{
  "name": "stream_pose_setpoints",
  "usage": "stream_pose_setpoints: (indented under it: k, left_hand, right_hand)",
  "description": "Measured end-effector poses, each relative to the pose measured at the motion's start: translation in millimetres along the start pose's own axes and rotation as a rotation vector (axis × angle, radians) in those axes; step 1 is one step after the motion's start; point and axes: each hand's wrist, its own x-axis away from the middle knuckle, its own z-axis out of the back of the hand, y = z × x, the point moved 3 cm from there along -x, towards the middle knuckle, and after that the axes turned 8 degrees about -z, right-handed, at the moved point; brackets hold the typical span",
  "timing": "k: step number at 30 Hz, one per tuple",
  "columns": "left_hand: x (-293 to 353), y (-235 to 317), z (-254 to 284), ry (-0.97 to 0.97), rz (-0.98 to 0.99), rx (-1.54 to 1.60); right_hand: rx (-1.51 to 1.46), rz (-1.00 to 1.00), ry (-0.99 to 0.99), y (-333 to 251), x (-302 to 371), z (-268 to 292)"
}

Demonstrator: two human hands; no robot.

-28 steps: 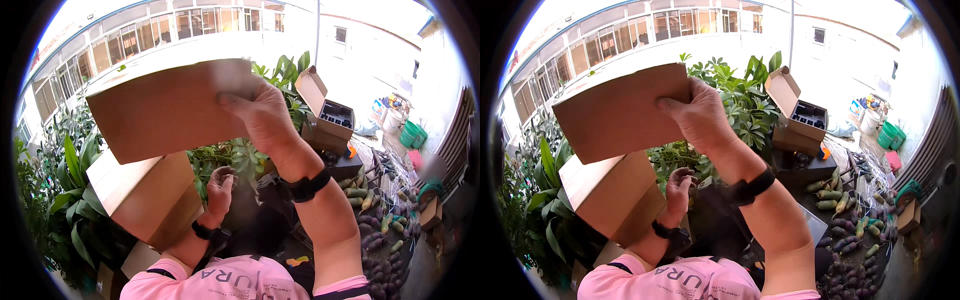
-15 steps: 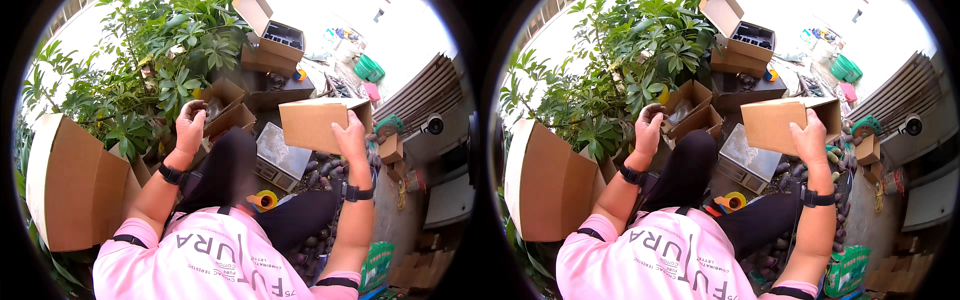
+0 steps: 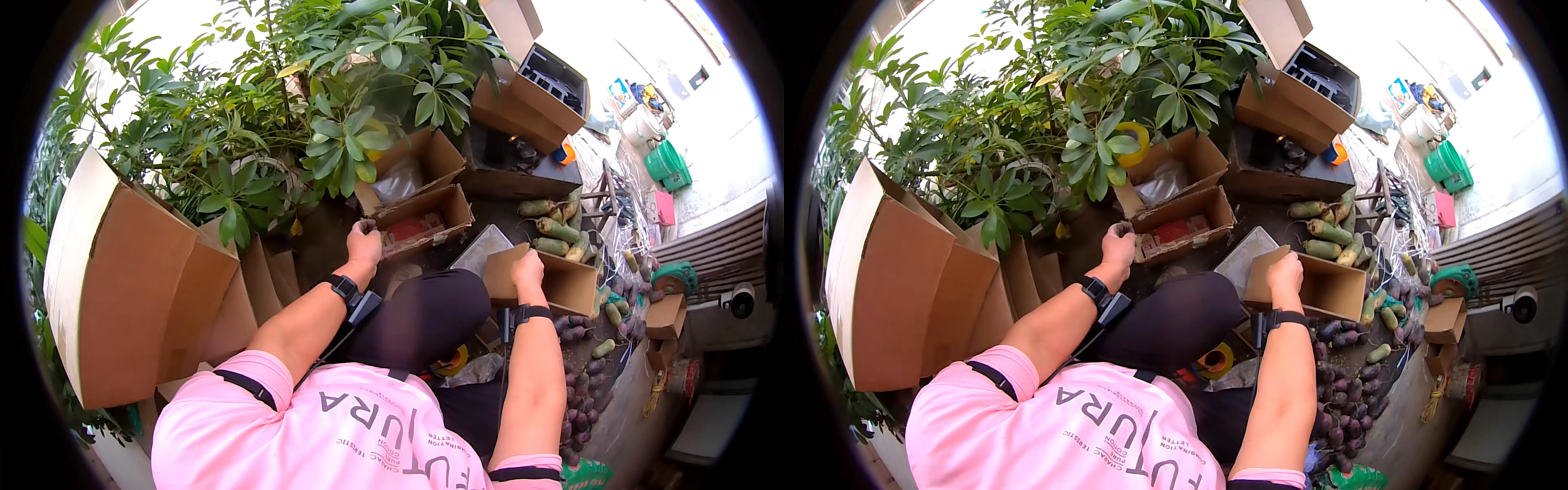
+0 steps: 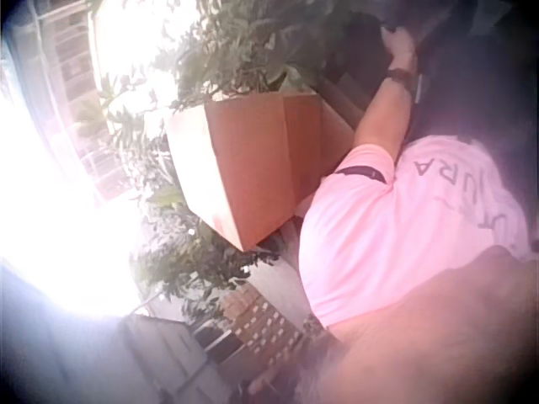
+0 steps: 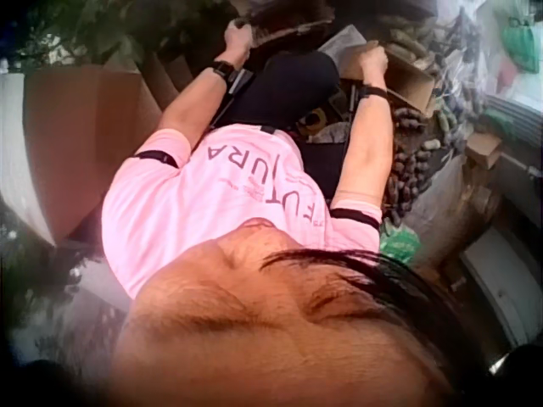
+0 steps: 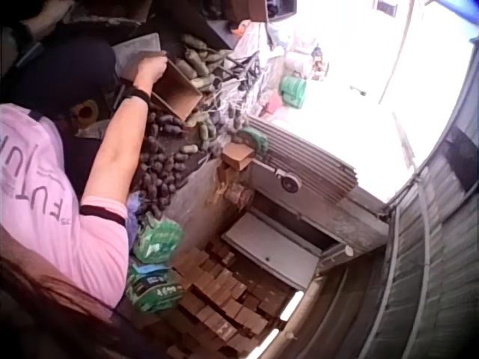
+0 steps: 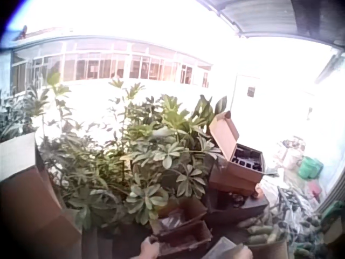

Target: The person packs purple sweet potatoes into a cardboard box lined with a plastic bag. They use a utility knife to trim the stems of the vegetables before placing them inside. The person then seals the box with blue packing tape.

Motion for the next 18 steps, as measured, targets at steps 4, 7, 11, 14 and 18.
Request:
stream_pose_setpoints:
  k: [4, 7, 11, 14, 18]
  left_hand:
    - [-55, -4, -11, 0.062, -0.226, -0.114]
    - [-98, 8, -37, 0.046, -0.313, -0.193]
    - [-189, -27, -41, -0.133, -0.616, -0.600]
    - [-195, -33, -70, -0.641, -0.589, -0.988]
    - [-197, -34, -72, -0.906, -0.721, -1.122]
  right_hand:
    - [0.122, 0.001, -0.094, -23, 11, 4]
    - [0.131, -0.011, -0.066, -18, -1, 7]
    - [0.050, 0.031, -0.105, -35, -7, 0]
    - [-0.078, 0.026, -0.065, -9, -21, -14]
    - [-0.173, 0.025, -0.159, -5, -8, -5]
